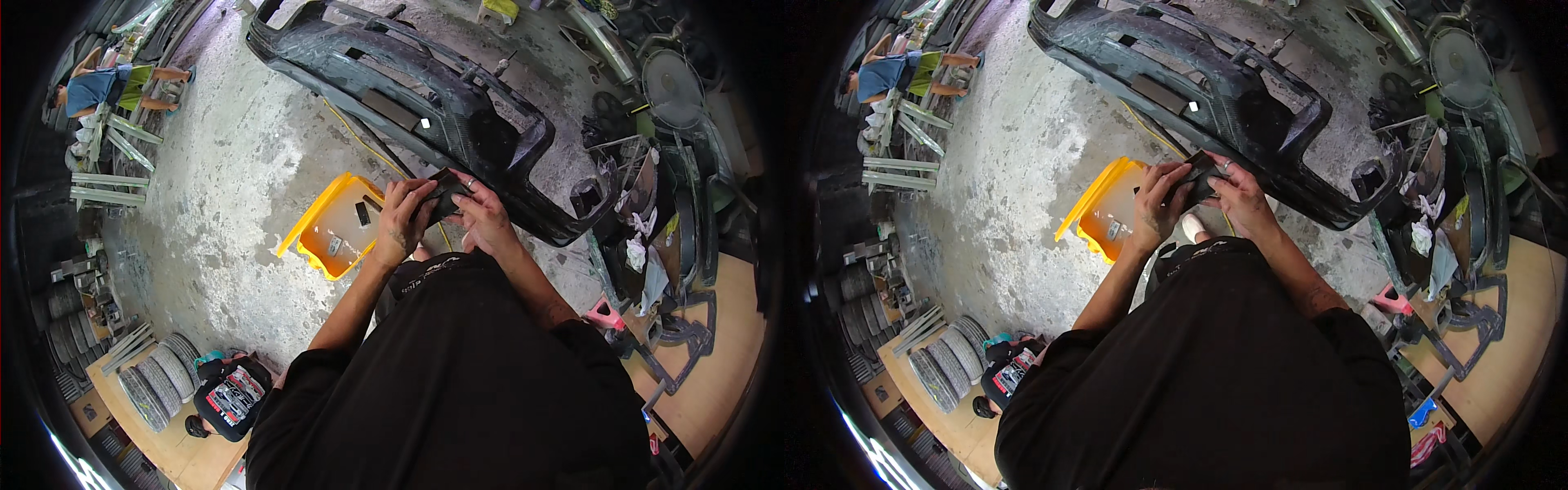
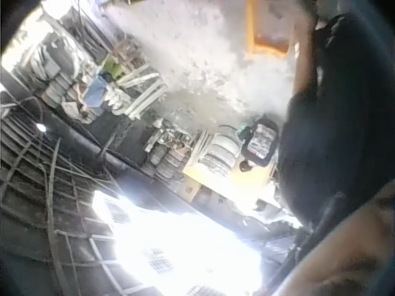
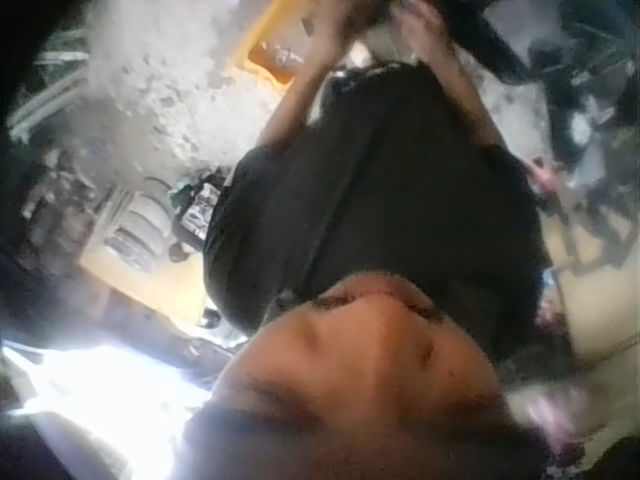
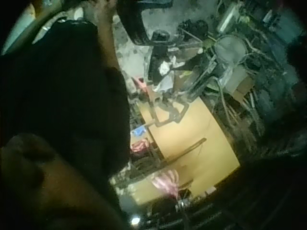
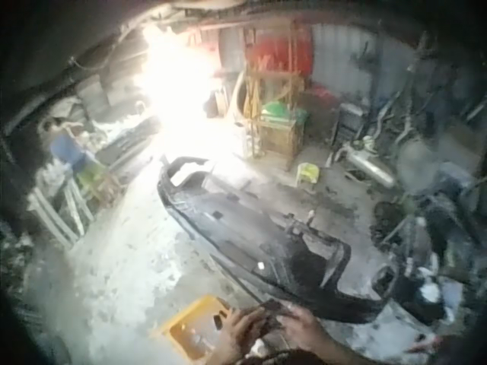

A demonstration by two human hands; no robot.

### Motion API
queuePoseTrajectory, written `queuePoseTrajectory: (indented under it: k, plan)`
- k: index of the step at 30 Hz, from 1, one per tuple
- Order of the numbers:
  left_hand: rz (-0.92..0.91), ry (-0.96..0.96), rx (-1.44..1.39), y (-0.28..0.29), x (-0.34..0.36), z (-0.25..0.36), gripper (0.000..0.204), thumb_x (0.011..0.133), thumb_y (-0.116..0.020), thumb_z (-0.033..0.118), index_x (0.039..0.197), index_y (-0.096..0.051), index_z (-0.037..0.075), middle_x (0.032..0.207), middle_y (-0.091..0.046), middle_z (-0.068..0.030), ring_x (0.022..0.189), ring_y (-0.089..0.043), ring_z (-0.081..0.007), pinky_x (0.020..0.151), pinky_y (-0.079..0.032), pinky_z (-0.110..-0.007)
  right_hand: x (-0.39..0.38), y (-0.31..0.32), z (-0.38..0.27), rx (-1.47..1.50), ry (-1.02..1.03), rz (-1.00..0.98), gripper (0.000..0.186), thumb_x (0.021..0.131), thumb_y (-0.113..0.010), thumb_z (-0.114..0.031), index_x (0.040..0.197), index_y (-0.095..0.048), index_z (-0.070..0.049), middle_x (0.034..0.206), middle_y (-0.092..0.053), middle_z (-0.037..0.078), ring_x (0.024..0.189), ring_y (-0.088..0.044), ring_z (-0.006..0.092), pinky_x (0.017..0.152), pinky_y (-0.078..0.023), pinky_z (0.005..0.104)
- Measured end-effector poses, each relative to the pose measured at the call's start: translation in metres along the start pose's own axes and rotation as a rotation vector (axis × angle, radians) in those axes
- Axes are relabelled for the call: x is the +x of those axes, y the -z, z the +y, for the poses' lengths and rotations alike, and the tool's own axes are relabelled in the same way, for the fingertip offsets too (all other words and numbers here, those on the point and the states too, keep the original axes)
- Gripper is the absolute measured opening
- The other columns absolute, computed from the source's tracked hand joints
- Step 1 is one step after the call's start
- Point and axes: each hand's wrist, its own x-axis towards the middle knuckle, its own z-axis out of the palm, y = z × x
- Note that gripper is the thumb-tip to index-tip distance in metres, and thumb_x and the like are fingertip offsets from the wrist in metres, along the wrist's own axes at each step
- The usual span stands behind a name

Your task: The person sands a large black car bumper with a sanding block, repeatedly dipping the block into a yellow bucket of water and wiping the surface. The person moves around the bumper to reach different sections and continues sanding until the end of the clip.

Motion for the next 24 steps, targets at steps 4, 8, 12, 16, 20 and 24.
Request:
queuePoseTrajectory:
  k: [4,8,12,16,20,24]
  plan:
    - [0.008,-0.008,-0.022,0.001,0.003,0.002,0.039,0.081,-0.076,-0.003,0.119,-0.068,0.002,0.111,-0.067,-0.0146,0.097,-0.061,-0.0339,0.083,-0.051,-0.041,0.001,0.003,0.004,0.005,0.01,0.003,0.052,0.1,-0.055,-0.008,0.151,-0.046,-0.006,0.133,-0.062,0.007,0.115,-0.063,0.0144,0.095,-0.055,0.0382]
    - [0.01,0.025,-0.021,0.001,0.003,0.0,0.041,0.082,-0.078,0.0,0.121,-0.069,0.004,0.112,-0.069,-0.0141,0.1,-0.064,-0.0332,0.086,-0.052,-0.041,0.002,-0.002,0.002,0.047,0.049,-0.008,0.049,0.101,-0.058,-0.011,0.148,-0.048,-0.003,0.129,-0.063,0.008,0.108,-0.066,0.0144,0.09,-0.057,0.0367]
    - [-0.011,0.031,-0.037,0.005,0.004,0.005,0.045,0.082,-0.081,0.005,0.125,-0.068,0.005,0.117,-0.065,-0.0149,0.1,-0.064,-0.0306,0.087,-0.053,-0.039,0.007,-0.004,-0.002,-0.066,0.047,0.138,0.042,0.097,-0.07,-0.013,0.136,-0.056,-0.004,0.113,-0.069,0.007,0.096,-0.07,0.0116,0.079,-0.062,0.0308]
    - [-0.034,0.252,-0.149,0.034,0.001,-0.006,0.054,0.084,-0.084,0.015,0.132,-0.064,0.003,0.122,-0.058,-0.0136,0.101,-0.062,-0.0223,0.087,-0.052,-0.034,0.009,0.01,-0.005,-0.047,0.115,0.193,0.034,0.098,-0.069,-0.014,0.129,-0.058,-0.006,0.11,-0.071,0.004,0.097,-0.071,0.0136,0.075,-0.061,0.0305]
    - [-0.08,0.373,-0.396,0.042,-0.01,-0.013,0.056,0.083,-0.085,0.012,0.133,-0.063,0.001,0.115,-0.059,-0.0084,0.093,-0.063,-0.0161,0.08,-0.053,-0.029,0.01,0.022,-0.007,0.04,0.187,0.198,0.028,0.101,-0.065,-0.011,0.128,-0.058,-0.007,0.111,-0.072,0.004,0.096,-0.072,0.0131,0.077,-0.06,0.0313]
    - [-0.112,0.525,-0.613,0.037,-0.024,-0.024,0.037,0.088,-0.081,0.006,0.121,-0.066,0.0,0.099,-0.065,-0.0005,0.084,-0.063,-0.0102,0.079,-0.053,-0.027,0.011,0.019,-0.006,0.049,0.171,0.168,0.036,0.098,-0.072,-0.022,0.129,-0.058,-0.01,0.111,-0.07,0.001,0.093,-0.07,0.0112,0.073,-0.058,0.0277]
